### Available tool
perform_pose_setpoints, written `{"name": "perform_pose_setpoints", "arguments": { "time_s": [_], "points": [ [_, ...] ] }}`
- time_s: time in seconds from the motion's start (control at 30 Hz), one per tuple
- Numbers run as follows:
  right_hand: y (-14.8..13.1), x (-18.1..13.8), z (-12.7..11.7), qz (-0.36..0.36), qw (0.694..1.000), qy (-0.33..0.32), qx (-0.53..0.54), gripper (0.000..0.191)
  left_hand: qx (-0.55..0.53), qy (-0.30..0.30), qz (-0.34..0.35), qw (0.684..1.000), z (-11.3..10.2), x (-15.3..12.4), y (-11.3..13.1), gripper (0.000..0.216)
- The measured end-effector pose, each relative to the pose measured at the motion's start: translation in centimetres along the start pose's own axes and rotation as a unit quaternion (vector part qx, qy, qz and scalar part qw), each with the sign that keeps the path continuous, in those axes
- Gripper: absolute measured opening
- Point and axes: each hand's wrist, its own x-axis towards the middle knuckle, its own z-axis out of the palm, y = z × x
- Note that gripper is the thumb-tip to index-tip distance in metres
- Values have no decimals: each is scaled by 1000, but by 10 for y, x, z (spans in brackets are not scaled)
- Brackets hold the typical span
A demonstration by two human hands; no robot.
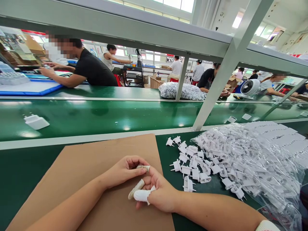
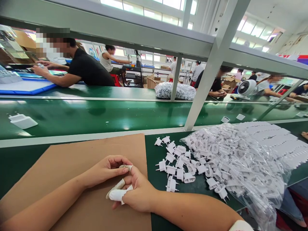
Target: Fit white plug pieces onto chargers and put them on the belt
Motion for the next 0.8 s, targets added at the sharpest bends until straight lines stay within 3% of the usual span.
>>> {"name": "perform_pose_setpoints", "arguments": {
  "time_s": [0.8],
  "points": [
    [-2, 1, 1, 0, 1000, -6, -24, 97, 19, 14, 10, 1000, 0, 2, 2, 36]
  ]
}}
